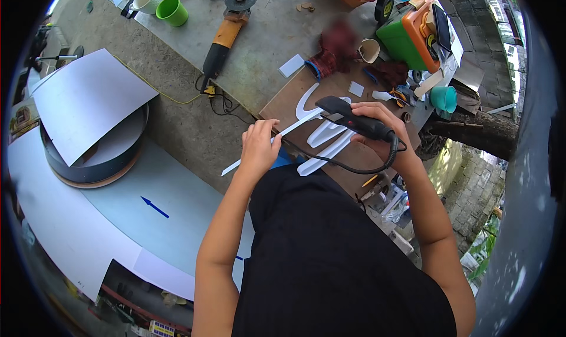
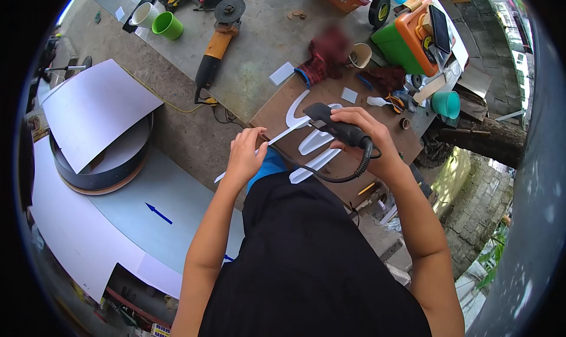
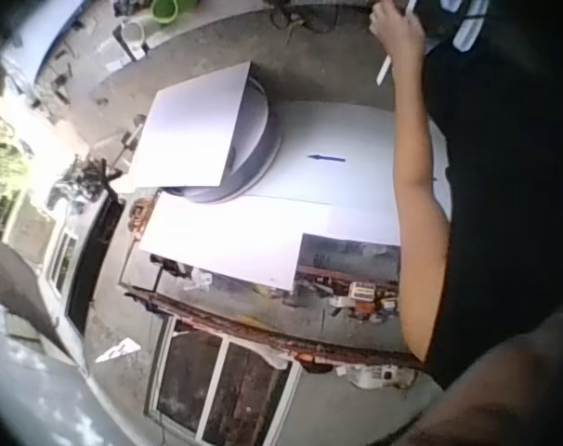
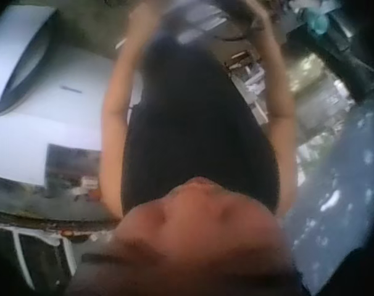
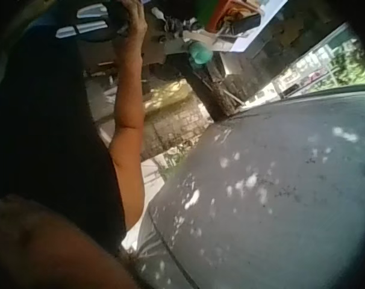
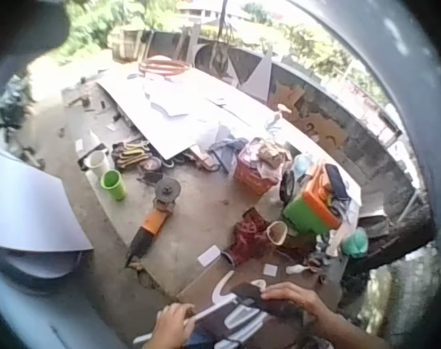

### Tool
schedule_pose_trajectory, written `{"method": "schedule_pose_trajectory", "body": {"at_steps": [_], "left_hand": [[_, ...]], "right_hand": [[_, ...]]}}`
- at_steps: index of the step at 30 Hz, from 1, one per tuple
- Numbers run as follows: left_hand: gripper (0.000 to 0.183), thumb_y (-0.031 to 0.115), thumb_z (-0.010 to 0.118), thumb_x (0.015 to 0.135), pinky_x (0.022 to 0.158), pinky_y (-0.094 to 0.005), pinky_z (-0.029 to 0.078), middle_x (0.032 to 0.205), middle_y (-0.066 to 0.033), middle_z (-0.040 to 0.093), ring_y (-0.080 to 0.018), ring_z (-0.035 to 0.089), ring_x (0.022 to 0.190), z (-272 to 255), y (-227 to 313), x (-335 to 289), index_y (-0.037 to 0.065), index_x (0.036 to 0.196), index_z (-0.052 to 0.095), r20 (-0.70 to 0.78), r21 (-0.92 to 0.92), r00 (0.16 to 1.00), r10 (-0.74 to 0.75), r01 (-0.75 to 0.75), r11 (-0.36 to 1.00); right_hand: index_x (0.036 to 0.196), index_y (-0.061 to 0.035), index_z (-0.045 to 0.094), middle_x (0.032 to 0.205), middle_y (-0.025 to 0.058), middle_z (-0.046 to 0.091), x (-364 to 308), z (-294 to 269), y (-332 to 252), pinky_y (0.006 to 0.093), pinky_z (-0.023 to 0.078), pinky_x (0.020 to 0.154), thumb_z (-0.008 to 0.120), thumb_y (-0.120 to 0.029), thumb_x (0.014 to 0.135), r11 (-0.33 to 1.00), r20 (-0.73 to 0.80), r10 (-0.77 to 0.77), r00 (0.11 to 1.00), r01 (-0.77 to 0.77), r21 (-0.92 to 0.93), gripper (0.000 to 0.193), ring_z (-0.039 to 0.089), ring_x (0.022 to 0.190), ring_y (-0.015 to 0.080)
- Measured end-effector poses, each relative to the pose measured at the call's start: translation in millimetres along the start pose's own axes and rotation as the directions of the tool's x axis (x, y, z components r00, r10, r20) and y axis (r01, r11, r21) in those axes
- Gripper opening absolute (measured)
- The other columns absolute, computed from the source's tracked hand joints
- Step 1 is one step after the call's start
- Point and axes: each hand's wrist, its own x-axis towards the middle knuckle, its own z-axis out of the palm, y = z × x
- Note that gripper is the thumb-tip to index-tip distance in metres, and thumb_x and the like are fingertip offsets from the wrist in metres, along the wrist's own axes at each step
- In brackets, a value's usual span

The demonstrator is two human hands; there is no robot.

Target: Apply adhesive and assemble acrylic sign letters.

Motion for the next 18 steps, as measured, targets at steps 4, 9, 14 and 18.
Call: {"method": "schedule_pose_trajectory", "body": {"at_steps": [4,9,14,18], "left_hand": [[0.037,0.015,0.070,0.094,0.104,-0.0478,0.042,0.124,-0.0102,0.066,-0.0320,0.061,0.121,19,-12,14,0.012,0.130,0.064,0.050,0.083,0.998,0.041,-0.045,0.996],[0.045,0.002,0.064,0.088,0.104,-0.0462,0.042,0.126,-0.0113,0.066,-0.0318,0.059,0.126,29,-13,25,0.011,0.132,0.063,0.170,0.036,0.985,0.013,-0.019,0.999],[0.054,-0.002,0.066,0.082,0.104,-0.0470,0.042,0.130,-0.0121,0.062,-0.0314,0.058,0.128,29,-4,13,0.013,0.134,0.061,0.135,0.095,0.991,-0.008,-0.005,0.995],[0.052,-0.002,0.070,0.081,0.099,-0.0481,0.047,0.123,-0.0124,0.061,-0.0334,0.059,0.123,40,-15,15,0.013,0.131,0.064,0.100,0.143,0.995,-0.002,-0.012,0.990]], "right_hand": [[0.127,-0.0060,0.066,0.132,0.0151,0.069,15,-1,4,0.0387,0.057,0.097,0.090,-0.009,0.079,1.000,0.028,-0.002,1.000,0.001,0.019,0.054,0.069,0.118,0.0315],[0.127,-0.0057,0.066,0.130,0.0138,0.069,16,4,18,0.0387,0.058,0.095,0.090,-0.008,0.079,1.000,0.043,-0.004,0.999,0.003,0.013,0.054,0.070,0.115,0.0310],[0.126,-0.0058,0.067,0.129,0.0133,0.070,17,8,25,0.0384,0.058,0.094,0.091,-0.008,0.077,1.000,0.032,0.012,0.999,-0.013,0.017,0.054,0.070,0.113,0.0302],[0.125,-0.0053,0.068,0.129,0.0134,0.071,18,13,27,0.0381,0.056,0.099,0.092,-0.014,0.077,0.998,0.044,0.053,0.998,-0.054,0.018,0.054,0.070,0.117,0.0290]]}}
